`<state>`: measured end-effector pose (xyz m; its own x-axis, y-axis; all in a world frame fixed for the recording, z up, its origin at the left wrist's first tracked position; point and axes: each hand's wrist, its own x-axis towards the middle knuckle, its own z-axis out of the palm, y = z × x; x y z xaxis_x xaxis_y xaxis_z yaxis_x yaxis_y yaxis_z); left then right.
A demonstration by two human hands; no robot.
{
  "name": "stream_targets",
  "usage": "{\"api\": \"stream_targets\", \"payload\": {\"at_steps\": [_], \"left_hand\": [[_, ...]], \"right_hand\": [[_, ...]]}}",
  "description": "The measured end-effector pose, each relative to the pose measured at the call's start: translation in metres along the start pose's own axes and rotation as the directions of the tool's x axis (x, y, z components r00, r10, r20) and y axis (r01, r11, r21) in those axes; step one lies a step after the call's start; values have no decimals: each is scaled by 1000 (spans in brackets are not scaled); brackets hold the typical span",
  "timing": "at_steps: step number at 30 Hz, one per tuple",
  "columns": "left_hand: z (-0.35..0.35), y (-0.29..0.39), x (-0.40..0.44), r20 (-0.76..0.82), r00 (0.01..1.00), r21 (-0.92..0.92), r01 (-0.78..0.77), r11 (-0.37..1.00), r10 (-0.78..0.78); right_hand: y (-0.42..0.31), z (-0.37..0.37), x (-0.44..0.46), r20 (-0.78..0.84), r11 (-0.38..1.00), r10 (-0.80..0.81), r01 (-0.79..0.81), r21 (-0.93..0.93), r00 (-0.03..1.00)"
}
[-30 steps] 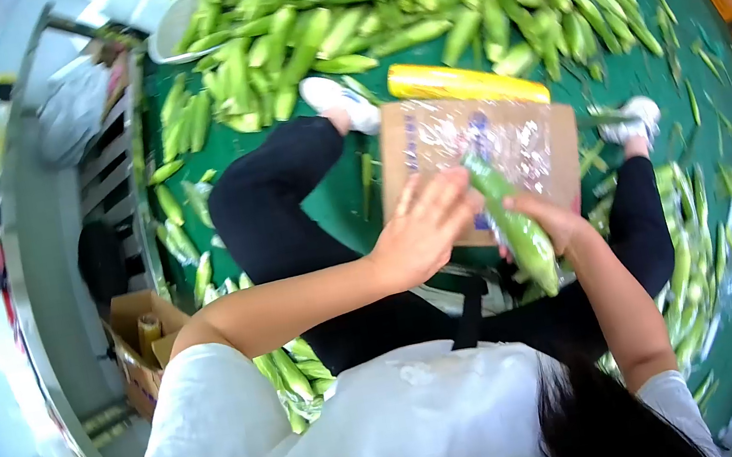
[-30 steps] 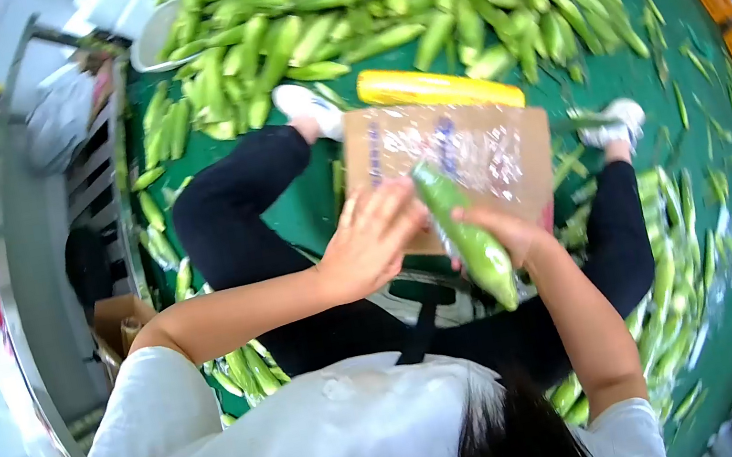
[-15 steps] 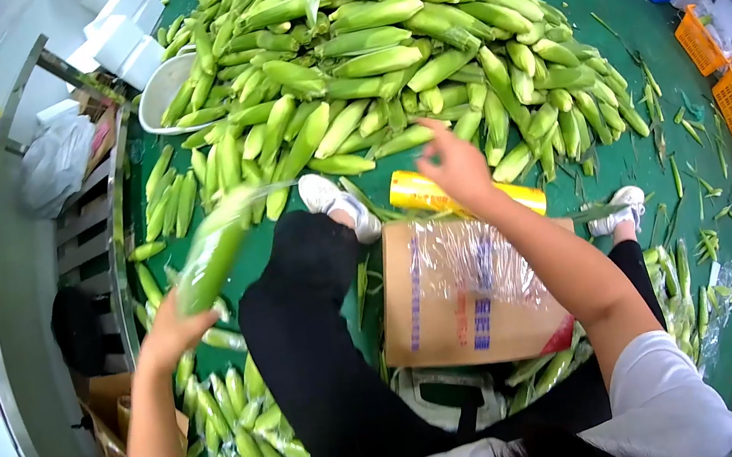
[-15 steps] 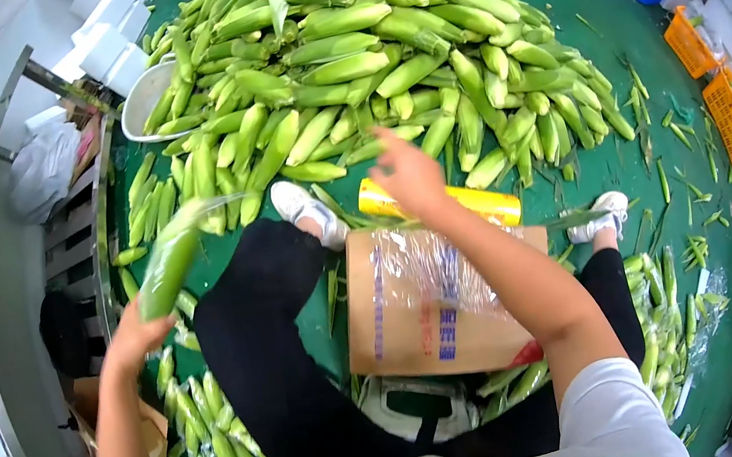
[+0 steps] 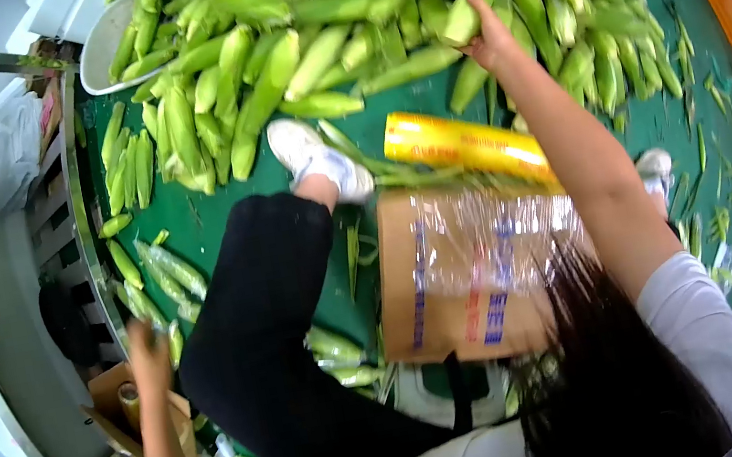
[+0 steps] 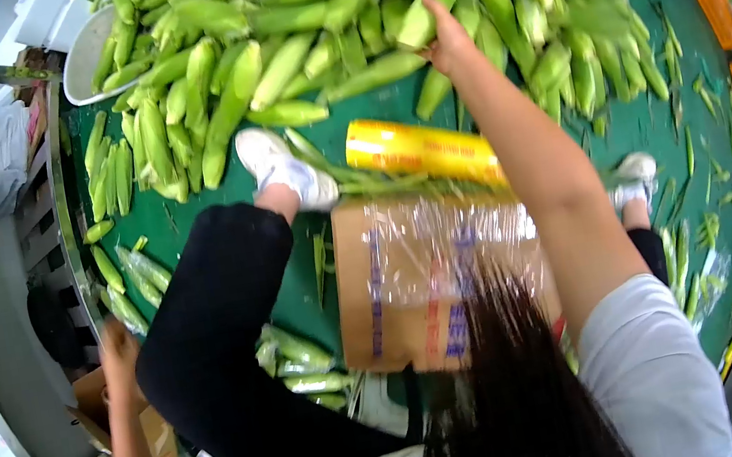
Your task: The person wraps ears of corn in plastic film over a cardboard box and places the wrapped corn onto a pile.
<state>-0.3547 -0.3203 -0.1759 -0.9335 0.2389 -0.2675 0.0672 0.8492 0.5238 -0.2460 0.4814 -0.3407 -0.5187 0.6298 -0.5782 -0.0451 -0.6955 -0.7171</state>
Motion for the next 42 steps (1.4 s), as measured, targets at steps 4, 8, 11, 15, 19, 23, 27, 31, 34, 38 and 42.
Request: {"api": "stream_targets", "payload": {"at_steps": [4, 8, 11, 15, 19, 23, 27, 31, 34, 38, 42], "left_hand": [[79, 339, 40, 129, 599, 250, -791, 558, 791], [257, 414, -31, 483, 62, 178, -984, -29, 873], [339, 395, -63, 567, 81, -40, -991, 126, 819], [359, 361, -97, 529, 194, -81, -958, 276, 826], [359, 326, -96, 520, 317, 15, -932, 363, 793], [351, 304, -88, 495, 269, 26, -955, 295, 826], [357, 318, -109, 319, 267, 105, -964, 246, 910], [336, 269, -121, 347, 331, -49, -928, 369, 878], [341, 270, -119, 294, 461, 85, -885, 457, 837], [340, 266, -89, 251, 263, -75, -954, 290, 932], [285, 284, -70, 450, 115, -348, -891, 292, 885]], "right_hand": [[15, -92, -176, 54, 767, -46, 70, -638, 997], [26, -148, -306, 433, 273, -315, 517, -811, 845], [26, -181, -382, 421, 15, -582, 527, -850, 696], [91, -220, -445, -418, 195, -449, -369, -909, 790], [138, -251, -436, -439, 581, -303, -201, -788, 846], [87, -233, -445, -199, 898, -440, 423, -123, 876], [105, -171, -387, 435, 174, -573, 622, -764, 695], [103, -165, -358, 702, -212, -432, 692, -690, 566], [91, -168, -339, 711, -253, -289, 665, -703, 641], [86, -176, -336, 727, -250, -246, 682, -687, 642], [85, -186, -379, 786, -112, -129, 778, -618, 605]]}}
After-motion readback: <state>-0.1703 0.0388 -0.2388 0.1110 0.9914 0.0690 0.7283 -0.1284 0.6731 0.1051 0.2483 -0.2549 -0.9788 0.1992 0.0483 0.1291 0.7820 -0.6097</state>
